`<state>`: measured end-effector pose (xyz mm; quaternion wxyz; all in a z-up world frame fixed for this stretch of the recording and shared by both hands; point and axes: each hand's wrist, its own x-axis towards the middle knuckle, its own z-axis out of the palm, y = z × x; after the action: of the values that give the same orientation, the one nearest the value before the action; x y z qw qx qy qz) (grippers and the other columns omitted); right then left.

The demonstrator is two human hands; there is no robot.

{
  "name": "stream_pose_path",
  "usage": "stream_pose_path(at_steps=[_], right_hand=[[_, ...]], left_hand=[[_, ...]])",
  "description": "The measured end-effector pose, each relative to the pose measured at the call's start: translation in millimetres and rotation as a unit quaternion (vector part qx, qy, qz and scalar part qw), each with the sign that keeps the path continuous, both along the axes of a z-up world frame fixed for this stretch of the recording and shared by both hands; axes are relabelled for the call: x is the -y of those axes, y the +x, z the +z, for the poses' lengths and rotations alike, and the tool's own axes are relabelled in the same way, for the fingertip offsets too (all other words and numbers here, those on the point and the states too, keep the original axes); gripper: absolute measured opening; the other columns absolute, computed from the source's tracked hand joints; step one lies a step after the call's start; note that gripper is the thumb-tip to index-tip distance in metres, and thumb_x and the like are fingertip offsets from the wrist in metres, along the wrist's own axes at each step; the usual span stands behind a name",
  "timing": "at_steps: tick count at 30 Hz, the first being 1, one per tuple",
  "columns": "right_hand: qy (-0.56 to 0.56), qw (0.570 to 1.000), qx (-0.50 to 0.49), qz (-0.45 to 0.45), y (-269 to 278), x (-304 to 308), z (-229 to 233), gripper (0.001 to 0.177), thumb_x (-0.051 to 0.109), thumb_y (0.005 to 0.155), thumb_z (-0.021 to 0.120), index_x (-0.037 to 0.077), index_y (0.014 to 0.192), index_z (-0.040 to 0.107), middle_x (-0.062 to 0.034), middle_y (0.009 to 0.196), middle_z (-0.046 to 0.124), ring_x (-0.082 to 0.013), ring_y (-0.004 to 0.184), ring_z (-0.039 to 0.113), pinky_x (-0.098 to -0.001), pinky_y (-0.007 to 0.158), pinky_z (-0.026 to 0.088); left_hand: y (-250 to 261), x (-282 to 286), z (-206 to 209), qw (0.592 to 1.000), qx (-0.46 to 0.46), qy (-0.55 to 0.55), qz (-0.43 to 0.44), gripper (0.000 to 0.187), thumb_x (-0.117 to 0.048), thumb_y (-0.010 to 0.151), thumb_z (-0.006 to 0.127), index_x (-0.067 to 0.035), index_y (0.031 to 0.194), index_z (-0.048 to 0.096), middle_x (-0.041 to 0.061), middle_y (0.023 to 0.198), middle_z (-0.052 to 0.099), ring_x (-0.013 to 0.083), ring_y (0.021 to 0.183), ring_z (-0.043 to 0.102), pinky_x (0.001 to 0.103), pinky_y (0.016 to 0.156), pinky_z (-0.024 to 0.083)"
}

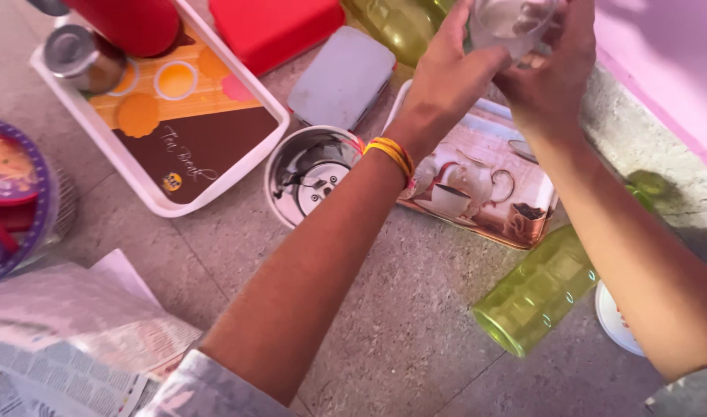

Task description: The person organizes various household items on the floor, including plastic containers, glass cups, green bottles, and a metal blender jar. They stack containers, arrange bottles, and fold newspapers to create a tidy arrangement.

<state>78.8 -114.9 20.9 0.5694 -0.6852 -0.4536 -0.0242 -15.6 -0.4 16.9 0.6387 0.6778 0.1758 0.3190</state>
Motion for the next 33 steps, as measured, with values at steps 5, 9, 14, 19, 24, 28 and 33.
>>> stream_pose_path(at_steps=[5,9,14,19,24,28,33], right_hand=[[-0.02,0.995,0.07,0.068,-44,22,44,0.072,0.014,0.095,0.096,0.003,0.141,0.042,-0.0124,0.135,0.063,-0.0224,0.127,0.065,-0.0364,0.104,0.062],[-0.054,0.994,0.067,0.073,-80,40,79,0.077,0.029,0.093,0.094,0.003,0.145,0.044,-0.0109,0.134,0.066,-0.0205,0.128,0.069,-0.037,0.108,0.062],[-0.055,0.994,0.037,0.092,-131,65,116,0.081,0.031,0.086,0.092,0.0,0.144,0.045,-0.0145,0.136,0.064,-0.0223,0.129,0.068,-0.0415,0.11,0.059],[-0.08,0.99,-0.028,0.111,-185,90,136,0.076,0.027,0.082,0.086,0.0,0.14,0.046,-0.0158,0.136,0.062,-0.0245,0.132,0.066,-0.0435,0.111,0.051],[-0.118,0.976,-0.073,0.17,-240,111,136,0.082,0.027,0.079,0.088,0.0,0.145,0.047,-0.0153,0.138,0.064,-0.0252,0.129,0.068,-0.0436,0.108,0.053],[-0.139,0.957,-0.104,0.233,-279,117,124,0.084,0.032,0.077,0.088,0.001,0.144,0.048,-0.015,0.135,0.065,-0.0255,0.13,0.065,-0.0451,0.112,0.049],[-0.216,0.935,-0.121,0.255,-327,122,107,0.091,0.037,0.069,0.088,0.006,0.144,0.048,-0.0128,0.134,0.065,-0.0251,0.128,0.064,-0.0459,0.109,0.049]], left_hand=[[-45,-1,42,0.997,-0.036,0.057,-0.024,0.088,-0.024,0.076,0.072,-0.001,0.155,0.038,0.02,0.131,0.068,0.0257,0.118,0.069,0.033,0.103,0.054],[-91,6,71,0.991,0.015,0.089,-0.098,0.093,-0.019,0.079,0.074,0.001,0.159,0.031,0.022,0.149,0.058,0.0308,0.13,0.066,0.034,0.111,0.054],[-160,24,112,0.98,-0.029,0.129,-0.148,0.101,-0.023,0.076,0.079,-0.001,0.158,0.024,0.024,0.157,0.045,0.0362,0.133,0.06,0.038,0.105,0.059],[-234,47,141,0.97,-0.093,0.149,-0.166,0.097,-0.023,0.081,0.074,-0.003,0.159,0.02,0.027,0.155,0.043,0.0395,0.137,0.053,0.042,0.099,0.058],[-318,78,139,0.964,-0.111,0.211,-0.121,0.095,-0.026,0.084,0.072,-0.001,0.162,0.023,0.027,0.147,0.056,0.0373,0.135,0.059,0.045,0.114,0.049],[-378,101,130,0.972,-0.065,0.219,-0.052,0.085,-0.026,0.087,0.077,0.001,0.157,0.037,0.026,0.147,0.061,0.0347,0.139,0.061,0.043,0.12,0.049],[-427,119,125,0.985,-0.12,0.12,-0.023,0.084,-0.033,0.081,0.084,-0.002,0.148,0.045,0.021,0.139,0.064,0.0311,0.133,0.063,0.039,0.103,0.054]])
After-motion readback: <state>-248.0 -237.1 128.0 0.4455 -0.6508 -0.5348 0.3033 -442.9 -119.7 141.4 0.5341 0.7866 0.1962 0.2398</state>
